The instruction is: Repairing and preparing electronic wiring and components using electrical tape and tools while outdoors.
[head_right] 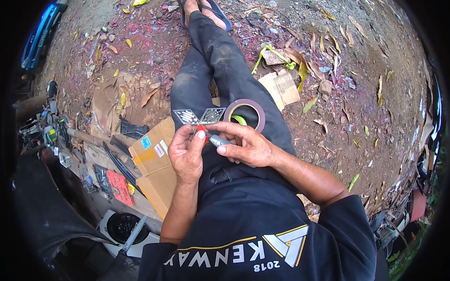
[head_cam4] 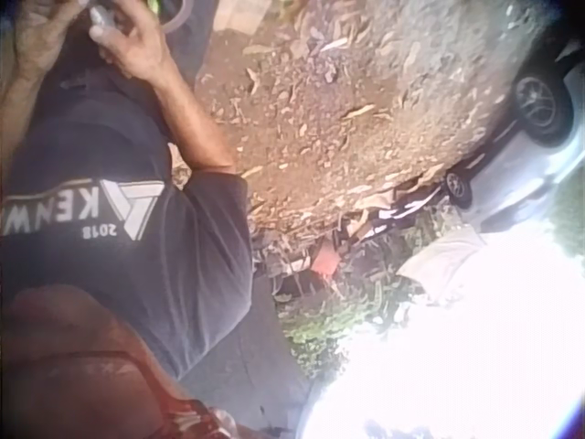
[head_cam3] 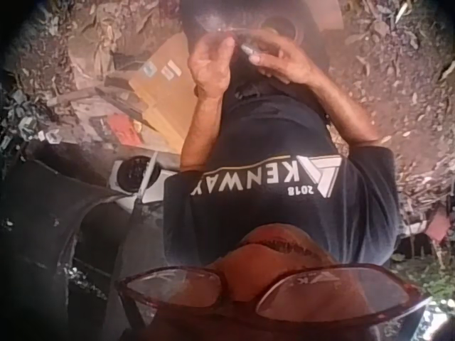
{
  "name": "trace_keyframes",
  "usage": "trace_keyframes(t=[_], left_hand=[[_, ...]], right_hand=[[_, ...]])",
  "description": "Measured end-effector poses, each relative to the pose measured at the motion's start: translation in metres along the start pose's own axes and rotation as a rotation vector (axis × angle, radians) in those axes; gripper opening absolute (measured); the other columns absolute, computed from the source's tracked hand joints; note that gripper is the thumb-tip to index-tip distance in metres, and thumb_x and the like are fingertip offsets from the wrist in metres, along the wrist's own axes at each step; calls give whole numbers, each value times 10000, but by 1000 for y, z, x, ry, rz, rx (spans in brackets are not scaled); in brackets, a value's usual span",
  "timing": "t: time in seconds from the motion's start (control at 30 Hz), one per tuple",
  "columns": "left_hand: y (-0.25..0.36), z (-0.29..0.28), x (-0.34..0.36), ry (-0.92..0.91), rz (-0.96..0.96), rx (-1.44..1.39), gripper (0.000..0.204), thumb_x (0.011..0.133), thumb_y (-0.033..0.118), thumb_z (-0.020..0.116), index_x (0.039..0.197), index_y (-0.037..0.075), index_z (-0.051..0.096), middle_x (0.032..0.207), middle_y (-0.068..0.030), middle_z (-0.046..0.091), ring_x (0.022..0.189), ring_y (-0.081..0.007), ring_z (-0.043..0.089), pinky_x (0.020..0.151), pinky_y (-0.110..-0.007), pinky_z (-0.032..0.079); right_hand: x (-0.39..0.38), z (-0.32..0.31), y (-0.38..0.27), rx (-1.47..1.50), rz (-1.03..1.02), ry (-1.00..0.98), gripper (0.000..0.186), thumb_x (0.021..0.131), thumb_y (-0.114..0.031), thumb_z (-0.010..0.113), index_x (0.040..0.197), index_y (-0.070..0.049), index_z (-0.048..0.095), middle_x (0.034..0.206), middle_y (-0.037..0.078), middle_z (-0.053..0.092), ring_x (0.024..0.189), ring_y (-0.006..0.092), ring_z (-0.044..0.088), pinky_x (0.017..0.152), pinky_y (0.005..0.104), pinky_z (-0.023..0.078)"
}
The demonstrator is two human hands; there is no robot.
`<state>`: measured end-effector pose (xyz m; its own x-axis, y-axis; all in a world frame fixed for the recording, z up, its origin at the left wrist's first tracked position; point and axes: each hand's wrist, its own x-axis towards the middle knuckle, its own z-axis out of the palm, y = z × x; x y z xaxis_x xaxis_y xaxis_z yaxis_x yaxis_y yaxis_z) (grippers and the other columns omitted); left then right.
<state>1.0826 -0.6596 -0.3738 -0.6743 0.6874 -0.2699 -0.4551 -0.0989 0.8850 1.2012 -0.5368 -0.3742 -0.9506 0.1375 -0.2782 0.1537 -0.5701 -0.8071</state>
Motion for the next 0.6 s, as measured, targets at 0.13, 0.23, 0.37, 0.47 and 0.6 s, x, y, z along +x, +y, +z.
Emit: trace_keyframes(t=[0.13, 0.23, 0.37, 0.47, 0.6], left_hand=[[1, 4, -2, 7, 57, 10, 113, 874, 0, 598, 981, -26, 569, 897, -26, 598, 803, -60, 529, 719, -196, 431], [1, 4, -3, 11, 74, 38, 110, 875, -1, 595, 977, -28, 568, 892, -25, 590, 798, -60, 525, 712, -197, 430], [1, 1, -5, -9, 63, 66, 107, 877, -1, 592, 977, -32, 566, 880, -21, 578, 791, -61, 523, 696, -199, 431], [-1, 0, -7, -10, 84, 112, 111, 879, 4, 591, 981, -33, 565, 883, -20, 574, 786, -60, 521, 688, -202, 432], [-1, -3, -8, -43, 115, 183, 116, 881, 7, 591, 985, -35, 565, 892, -22, 576, 789, -60, 524, 693, -202, 433]], right_hand=[[1, 3, 4, 17, -48, 16, 514, 893, -145, 602, 1348, -12, 403, 776, 3, 501, 606, 52, 478, 527, 206, 402], [1, 5, 7, 33, -64, 29, 503, 895, -147, 597, 1342, -13, 410, 778, 2, 504, 606, 52, 477, 527, 206, 403], [0, 6, 9, 77, -62, 33, 483, 902, -153, 589, 1333, -14, 421, 795, 4, 511, 621, 49, 479, 526, 208, 406], [-1, 9, 9, 84, -80, 63, 475, 907, -161, 585, 1329, -14, 425, 814, 6, 514, 643, 50, 485, 525, 210, 408], [-1, 10, 10, 104, -71, 77, 473, 910, -170, 583, 1327, -11, 426, 829, 8, 515, 659, 54, 491, 528, 210, 411]])
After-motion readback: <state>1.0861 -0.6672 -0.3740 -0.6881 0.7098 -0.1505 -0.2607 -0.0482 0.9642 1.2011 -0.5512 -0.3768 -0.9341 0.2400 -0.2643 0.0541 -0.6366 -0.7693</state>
